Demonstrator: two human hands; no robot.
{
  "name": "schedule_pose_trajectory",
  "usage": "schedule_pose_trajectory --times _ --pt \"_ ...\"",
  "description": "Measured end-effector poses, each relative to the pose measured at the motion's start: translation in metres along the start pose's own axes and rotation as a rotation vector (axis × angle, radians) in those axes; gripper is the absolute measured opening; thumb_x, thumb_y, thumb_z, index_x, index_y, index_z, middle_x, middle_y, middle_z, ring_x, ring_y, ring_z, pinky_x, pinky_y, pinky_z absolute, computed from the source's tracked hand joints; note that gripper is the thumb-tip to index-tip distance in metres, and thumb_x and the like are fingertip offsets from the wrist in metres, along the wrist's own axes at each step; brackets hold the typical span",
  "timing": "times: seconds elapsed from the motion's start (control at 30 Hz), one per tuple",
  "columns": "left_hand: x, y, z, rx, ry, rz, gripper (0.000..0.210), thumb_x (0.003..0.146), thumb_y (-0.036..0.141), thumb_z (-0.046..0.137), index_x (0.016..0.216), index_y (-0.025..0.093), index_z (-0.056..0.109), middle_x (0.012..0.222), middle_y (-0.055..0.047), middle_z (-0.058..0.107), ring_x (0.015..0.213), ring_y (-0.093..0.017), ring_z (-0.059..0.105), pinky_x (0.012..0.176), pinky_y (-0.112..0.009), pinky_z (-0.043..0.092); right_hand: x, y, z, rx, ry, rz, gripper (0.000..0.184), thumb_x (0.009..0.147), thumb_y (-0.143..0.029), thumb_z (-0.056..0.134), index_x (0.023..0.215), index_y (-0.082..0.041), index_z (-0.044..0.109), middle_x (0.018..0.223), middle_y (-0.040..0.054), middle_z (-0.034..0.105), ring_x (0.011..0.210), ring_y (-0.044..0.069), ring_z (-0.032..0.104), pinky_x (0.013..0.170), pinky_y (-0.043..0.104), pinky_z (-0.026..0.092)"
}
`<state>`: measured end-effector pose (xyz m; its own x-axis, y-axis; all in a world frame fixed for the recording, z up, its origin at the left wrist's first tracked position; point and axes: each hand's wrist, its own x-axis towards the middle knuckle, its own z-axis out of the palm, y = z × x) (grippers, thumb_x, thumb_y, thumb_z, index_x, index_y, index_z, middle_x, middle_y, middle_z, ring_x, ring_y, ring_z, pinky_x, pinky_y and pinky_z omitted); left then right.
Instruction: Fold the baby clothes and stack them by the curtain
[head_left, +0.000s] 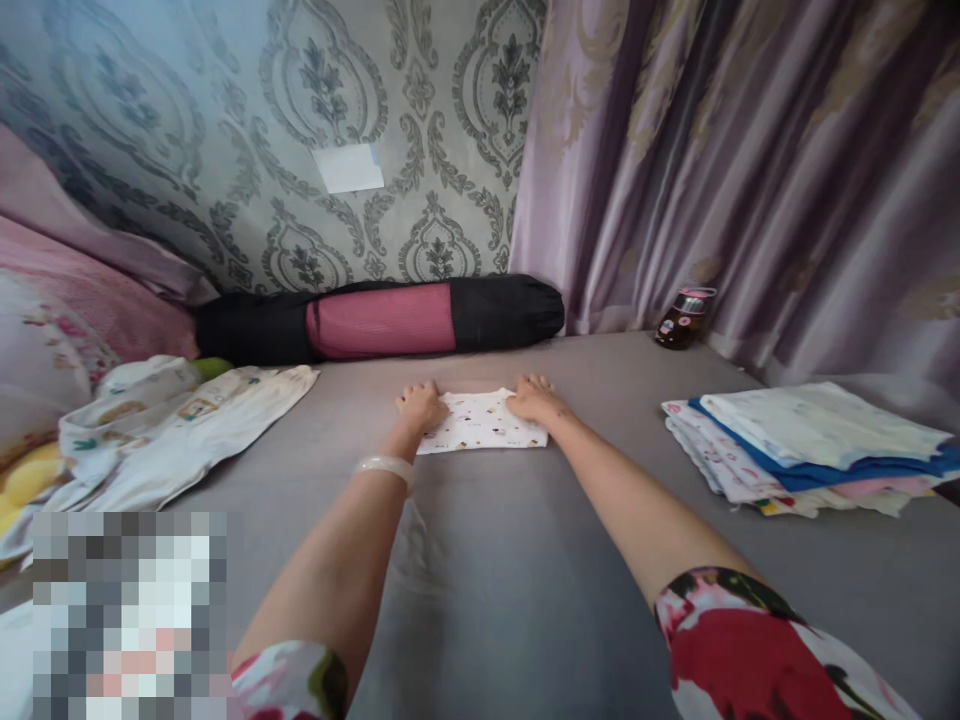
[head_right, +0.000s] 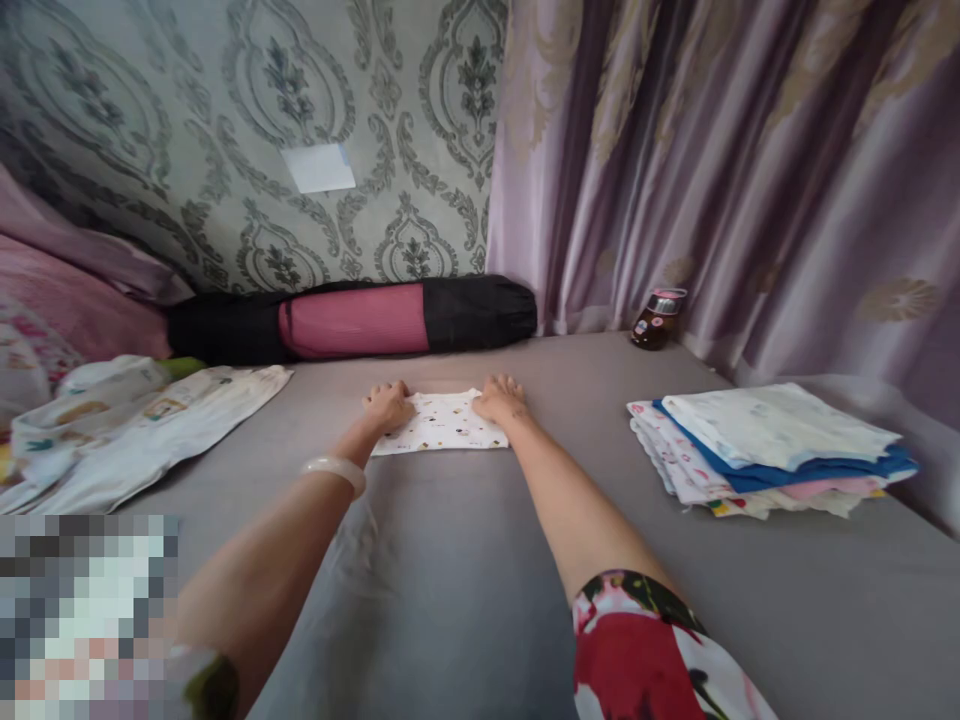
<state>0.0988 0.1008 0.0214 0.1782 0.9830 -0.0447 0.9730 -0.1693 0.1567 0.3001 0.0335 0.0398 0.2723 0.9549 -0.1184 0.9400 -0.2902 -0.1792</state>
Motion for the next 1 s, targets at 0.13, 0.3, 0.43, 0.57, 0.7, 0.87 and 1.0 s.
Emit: schedule_pose_trajectory --times 0.13,0.3,0.43,0.57,0.7,0.87,1.0 --pt "0.011 0.0 -0.014 0.084 -0.11 0.002 0.045 0.069 0.024 0.057 0.113 0.017 0.062 0.131 -0.019 0.054 0.126 -0.036 0.043 0.098 -0.047 0.038 0.011 0.005 -0.016 -0.005 -0.09 0.012 0.047 0.075 -0.029 0.06 0.12 -0.014 0.062 0.129 0.0187 0.057 0.124 0.032 0.048 0.099 0.043 0.037" --pt "0.008 -0.008 -0.02 0.008 -0.093 0.085 0.036 0.068 0.019 0.057 0.103 0.015 0.065 0.112 -0.017 0.066 0.111 -0.033 0.058 0.095 -0.048 0.038 0.009 0.012 -0.023 0.029 -0.085 -0.037 0.032 0.067 -0.021 0.065 0.099 -0.019 0.072 0.122 0.0153 0.062 0.119 0.032 0.052 0.096 0.041 0.041" --pt "-0.002 -0.016 -0.03 -0.04 -0.047 0.138 0.037 0.069 0.013 0.052 0.105 0.018 0.063 0.105 -0.012 0.07 0.107 -0.029 0.061 0.093 -0.046 0.039 0.001 0.022 -0.027 0.12 -0.083 -0.092 0.033 0.068 -0.017 0.063 0.1 -0.021 0.07 0.108 0.0094 0.068 0.101 0.024 0.062 0.081 0.03 0.047" --pt "-0.01 -0.024 -0.047 -0.085 -0.015 0.206 0.044 0.067 0.012 0.052 0.109 0.02 0.062 0.105 -0.01 0.071 0.105 -0.026 0.062 0.088 -0.039 0.044 -0.009 0.033 -0.035 0.231 -0.052 -0.174 0.029 0.074 -0.016 0.061 0.101 -0.02 0.067 0.097 0.0039 0.071 0.085 0.016 0.063 0.068 0.022 0.046" --pt "-0.019 -0.036 -0.071 -0.308 -0.111 0.357 0.029 0.066 0.018 0.052 0.091 0.015 0.067 0.078 -0.004 0.07 0.078 -0.018 0.064 0.069 -0.026 0.047 -0.02 0.041 -0.051 0.29 0.009 -0.238 0.022 0.079 -0.019 0.061 0.1 -0.016 0.068 0.097 0.0038 0.07 0.083 0.014 0.061 0.066 0.019 0.043" --pt "-0.041 -0.046 -0.096 -0.554 -0.064 0.49 0.028 0.067 0.029 0.057 0.087 0.013 0.067 0.071 0.0 0.066 0.069 -0.014 0.058 0.064 -0.023 0.043 -0.039 0.048 -0.073 0.326 0.094 -0.375 0.017 0.079 -0.016 0.06 0.092 -0.015 0.07 0.088 0.0009 0.07 0.079 0.014 0.06 0.067 0.019 0.042" --pt "-0.062 -0.047 -0.097 -0.51 0.05 0.534 0.029 0.07 0.032 0.056 0.088 0.013 0.068 0.073 -0.001 0.066 0.069 -0.014 0.056 0.063 -0.023 0.041 -0.063 0.052 -0.077 0.275 0.224 -0.43 0.021 0.082 -0.016 0.057 0.099 -0.018 0.069 0.095 0.0018 0.071 0.087 0.016 0.06 0.076 0.023 0.041"
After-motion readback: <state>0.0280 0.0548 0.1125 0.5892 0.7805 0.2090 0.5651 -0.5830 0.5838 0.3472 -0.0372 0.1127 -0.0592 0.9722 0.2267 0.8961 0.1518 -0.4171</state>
